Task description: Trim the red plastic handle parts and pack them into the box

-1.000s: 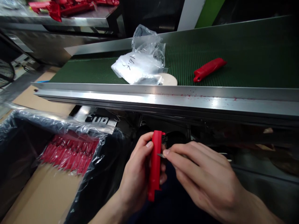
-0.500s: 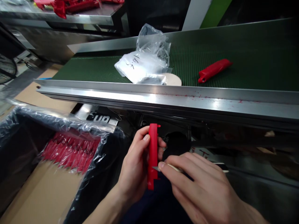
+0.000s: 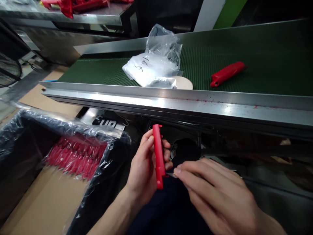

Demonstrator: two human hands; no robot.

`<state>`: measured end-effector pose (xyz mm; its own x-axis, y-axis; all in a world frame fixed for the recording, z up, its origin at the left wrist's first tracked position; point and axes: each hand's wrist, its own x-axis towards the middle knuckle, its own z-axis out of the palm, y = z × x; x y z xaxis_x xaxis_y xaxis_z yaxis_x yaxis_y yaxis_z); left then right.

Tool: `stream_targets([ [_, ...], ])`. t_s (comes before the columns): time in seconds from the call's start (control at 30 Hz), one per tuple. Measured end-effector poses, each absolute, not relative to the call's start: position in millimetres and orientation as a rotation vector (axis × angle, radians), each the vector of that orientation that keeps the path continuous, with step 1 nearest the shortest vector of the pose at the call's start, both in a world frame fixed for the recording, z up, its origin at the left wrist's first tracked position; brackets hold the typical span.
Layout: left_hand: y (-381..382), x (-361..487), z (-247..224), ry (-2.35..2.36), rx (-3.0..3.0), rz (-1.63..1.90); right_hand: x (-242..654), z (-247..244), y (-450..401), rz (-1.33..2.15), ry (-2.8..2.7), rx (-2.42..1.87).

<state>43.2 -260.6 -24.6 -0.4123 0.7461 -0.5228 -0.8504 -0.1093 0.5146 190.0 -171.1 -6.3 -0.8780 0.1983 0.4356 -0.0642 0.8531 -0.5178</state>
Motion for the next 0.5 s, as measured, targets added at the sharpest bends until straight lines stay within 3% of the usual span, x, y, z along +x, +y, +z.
stream_targets([
  [0.5, -264.0, 44.9, -25.5, 0.955, -0.114, 1.773, 186.9, -7.2, -166.0, 0.82, -2.533, -0.058],
])
